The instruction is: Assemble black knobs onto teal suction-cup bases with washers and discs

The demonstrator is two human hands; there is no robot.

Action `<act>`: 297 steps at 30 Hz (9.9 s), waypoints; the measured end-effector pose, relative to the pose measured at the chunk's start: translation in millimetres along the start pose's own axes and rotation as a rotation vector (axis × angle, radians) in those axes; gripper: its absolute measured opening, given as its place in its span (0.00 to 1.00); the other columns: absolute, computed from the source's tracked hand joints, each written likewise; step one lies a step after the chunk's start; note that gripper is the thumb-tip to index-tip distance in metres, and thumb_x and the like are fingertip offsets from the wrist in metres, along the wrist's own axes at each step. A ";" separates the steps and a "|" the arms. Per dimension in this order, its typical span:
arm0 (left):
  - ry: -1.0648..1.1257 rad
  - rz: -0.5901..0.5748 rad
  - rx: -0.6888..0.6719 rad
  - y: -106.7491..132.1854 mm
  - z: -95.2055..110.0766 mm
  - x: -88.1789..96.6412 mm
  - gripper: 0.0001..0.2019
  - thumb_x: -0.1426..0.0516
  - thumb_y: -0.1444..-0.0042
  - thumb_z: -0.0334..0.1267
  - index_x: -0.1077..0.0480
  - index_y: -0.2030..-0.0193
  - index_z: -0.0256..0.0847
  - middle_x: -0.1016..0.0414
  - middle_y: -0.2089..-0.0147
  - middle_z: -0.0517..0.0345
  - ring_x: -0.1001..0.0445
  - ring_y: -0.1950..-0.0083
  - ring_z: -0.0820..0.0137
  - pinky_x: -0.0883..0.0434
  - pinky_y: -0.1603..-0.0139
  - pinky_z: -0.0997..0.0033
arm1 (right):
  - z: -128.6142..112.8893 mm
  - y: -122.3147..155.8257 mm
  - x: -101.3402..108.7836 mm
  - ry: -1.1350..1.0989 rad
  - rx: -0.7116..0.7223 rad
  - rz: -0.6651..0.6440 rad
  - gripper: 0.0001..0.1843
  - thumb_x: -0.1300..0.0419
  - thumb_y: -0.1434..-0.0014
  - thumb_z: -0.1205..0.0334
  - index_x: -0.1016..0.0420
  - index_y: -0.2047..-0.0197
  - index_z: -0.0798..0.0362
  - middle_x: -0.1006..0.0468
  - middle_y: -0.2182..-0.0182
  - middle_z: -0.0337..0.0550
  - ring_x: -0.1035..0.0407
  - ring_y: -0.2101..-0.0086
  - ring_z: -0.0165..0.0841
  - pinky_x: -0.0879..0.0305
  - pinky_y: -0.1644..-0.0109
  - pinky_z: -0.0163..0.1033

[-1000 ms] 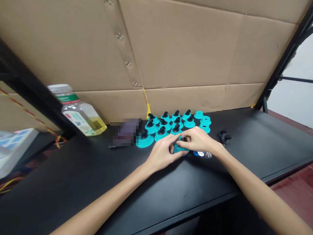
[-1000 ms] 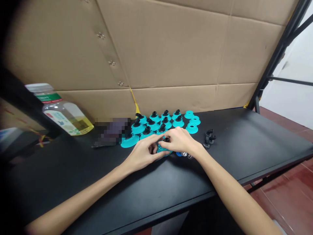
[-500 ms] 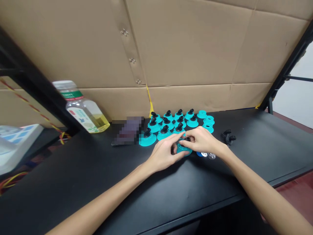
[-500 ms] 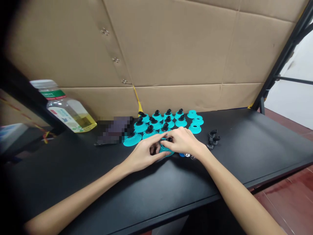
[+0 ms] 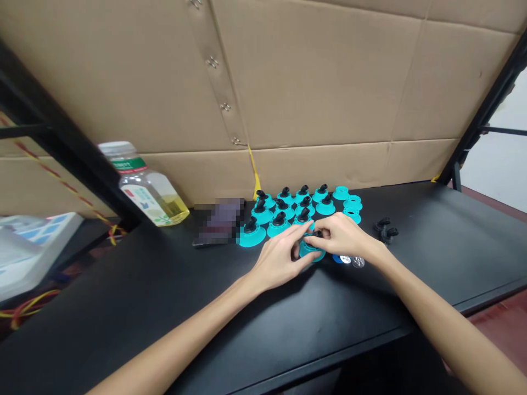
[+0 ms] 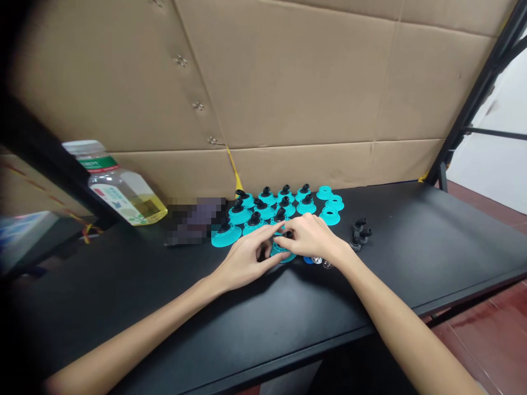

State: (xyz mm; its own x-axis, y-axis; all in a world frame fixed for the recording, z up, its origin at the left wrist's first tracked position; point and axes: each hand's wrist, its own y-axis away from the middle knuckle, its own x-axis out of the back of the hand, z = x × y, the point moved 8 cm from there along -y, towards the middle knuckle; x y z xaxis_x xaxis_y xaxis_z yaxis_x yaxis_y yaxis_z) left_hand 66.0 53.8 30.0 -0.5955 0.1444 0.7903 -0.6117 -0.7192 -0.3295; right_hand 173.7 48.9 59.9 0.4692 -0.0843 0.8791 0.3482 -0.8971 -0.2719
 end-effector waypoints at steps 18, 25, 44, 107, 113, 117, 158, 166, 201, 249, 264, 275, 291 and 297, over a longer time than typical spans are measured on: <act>0.109 -0.081 0.037 -3.6 -3.8 -5.1 0.28 0.41 0.45 0.45 0.35 0.38 0.39 0.35 0.76 0.65 0.36 0.75 0.72 0.40 0.73 0.75 | 0.4 -0.8 -3.4 -0.053 0.013 -0.015 0.13 0.41 0.44 0.60 0.30 0.78 0.56 0.39 0.84 0.32 0.49 0.80 0.23 0.59 0.74 0.33; 0.024 0.004 0.055 -4.0 -3.1 -0.9 0.28 0.40 0.46 0.48 0.32 0.40 0.41 0.35 0.75 0.65 0.36 0.75 0.73 0.42 0.73 0.74 | 0.9 -2.2 -4.1 -0.059 0.015 -0.018 0.13 0.41 0.43 0.59 0.28 0.76 0.56 0.37 0.83 0.32 0.49 0.79 0.23 0.58 0.73 0.33; -0.025 -0.028 0.031 -3.0 -5.4 -2.3 0.31 0.41 0.45 0.51 0.36 0.37 0.41 0.33 0.75 0.64 0.35 0.75 0.72 0.40 0.73 0.75 | -1.2 -1.6 -4.3 -0.043 0.023 -0.022 0.11 0.43 0.42 0.60 0.26 0.73 0.56 0.35 0.82 0.33 0.50 0.78 0.24 0.57 0.72 0.33; 0.149 0.062 0.083 -2.2 -11.8 0.9 0.35 0.40 0.46 0.46 0.43 0.33 0.38 0.33 0.77 0.68 0.35 0.78 0.74 0.33 0.71 0.74 | 7.0 -2.1 -0.1 0.119 -0.038 0.086 0.17 0.43 0.41 0.55 0.29 0.78 0.56 0.37 0.84 0.35 0.50 0.79 0.25 0.59 0.72 0.34; 0.164 -0.027 0.027 -0.7 -9.1 -3.4 0.35 0.42 0.44 0.43 0.47 0.31 0.41 0.30 0.76 0.67 0.34 0.77 0.74 0.32 0.70 0.74 | 7.5 -1.4 3.0 0.039 -0.032 0.097 0.16 0.40 0.43 0.58 0.30 0.80 0.56 0.40 0.86 0.32 0.53 0.80 0.24 0.58 0.73 0.33; 0.168 -0.039 0.042 -1.2 -11.7 -5.6 0.32 0.43 0.43 0.43 0.44 0.32 0.39 0.33 0.79 0.68 0.34 0.78 0.73 0.32 0.70 0.73 | 5.0 -0.6 3.1 0.104 -0.015 0.103 0.17 0.42 0.41 0.55 0.28 0.78 0.56 0.34 0.83 0.35 0.48 0.80 0.24 0.57 0.73 0.33; 0.284 0.119 0.035 -2.1 -5.9 9.7 0.26 0.41 0.44 0.50 0.32 0.40 0.42 0.31 0.37 0.50 0.34 0.36 0.57 0.37 0.35 0.52 | -2.7 1.3 6.9 0.116 0.047 0.260 0.21 0.49 0.34 0.52 0.36 0.76 0.54 0.33 0.78 0.37 0.46 0.76 0.26 0.55 0.71 0.34; 0.245 0.124 0.077 -3.0 -14.4 13.0 0.29 0.40 0.46 0.51 0.32 0.40 0.40 0.29 0.39 0.50 0.31 0.38 0.55 0.35 0.36 0.52 | -3.1 1.3 8.4 0.169 0.013 0.265 0.22 0.48 0.35 0.49 0.32 0.75 0.55 0.30 0.76 0.39 0.43 0.76 0.26 0.57 0.72 0.34; 0.192 0.129 0.045 -4.6 -8.3 16.2 0.29 0.41 0.46 0.51 0.33 0.39 0.42 0.30 0.39 0.51 0.31 0.38 0.56 0.35 0.37 0.52 | -11.5 4.5 12.1 0.075 0.109 0.328 0.19 0.44 0.37 0.50 0.25 0.71 0.55 0.27 0.77 0.39 0.39 0.75 0.26 0.52 0.71 0.32; 0.043 0.278 0.039 -0.8 -2.7 24.4 0.29 0.39 0.46 0.42 0.36 0.37 0.45 0.26 0.42 0.56 0.27 0.43 0.59 0.31 0.42 0.59 | -3.1 0.7 11.8 0.014 -0.029 0.262 0.20 0.46 0.36 0.51 0.34 0.75 0.54 0.31 0.78 0.36 0.43 0.76 0.25 0.56 0.72 0.32; 0.120 0.108 0.001 -7.3 3.4 16.6 0.32 0.45 0.41 0.46 0.47 0.31 0.44 0.40 0.32 0.53 0.38 0.33 0.59 0.39 0.35 0.57 | 7.4 -0.4 9.6 -0.120 -0.017 0.257 0.25 0.49 0.35 0.48 0.41 0.80 0.53 0.41 0.84 0.33 0.48 0.79 0.24 0.56 0.73 0.33; 0.012 0.213 0.129 0.3 2.0 22.6 0.31 0.38 0.47 0.44 0.38 0.36 0.50 0.21 0.48 0.56 0.25 0.46 0.57 0.34 0.40 0.51 | 7.6 1.1 8.6 0.036 -0.084 0.213 0.24 0.47 0.37 0.48 0.38 0.80 0.54 0.41 0.84 0.34 0.51 0.80 0.25 0.58 0.73 0.34; 0.066 0.323 0.053 -1.5 -4.1 29.7 0.11 0.44 0.41 0.43 0.24 0.57 0.42 0.19 0.60 0.54 0.22 0.59 0.64 0.26 0.60 0.64 | 56.9 11.1 56.0 0.157 -0.336 0.330 0.27 0.45 0.41 0.43 0.41 0.82 0.53 0.34 0.82 0.36 0.43 0.77 0.28 0.56 0.73 0.34; 0.005 0.256 -0.016 0.3 1.6 18.4 0.10 0.45 0.40 0.40 0.23 0.61 0.42 0.19 0.63 0.56 0.22 0.61 0.65 0.27 0.60 0.65 | 53.8 0.4 28.9 0.227 -0.329 0.218 0.24 0.45 0.40 0.43 0.35 0.79 0.52 0.28 0.78 0.39 0.35 0.74 0.31 0.56 0.73 0.34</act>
State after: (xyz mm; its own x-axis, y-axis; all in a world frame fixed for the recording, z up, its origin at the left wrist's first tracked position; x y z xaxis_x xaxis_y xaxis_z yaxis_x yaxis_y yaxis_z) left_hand 55.8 55.2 45.3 -0.7346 -0.0372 0.6775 -0.4489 -0.7221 -0.5264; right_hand 231.1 69.4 64.1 0.3003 -0.3469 0.8885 -0.0325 -0.9347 -0.3539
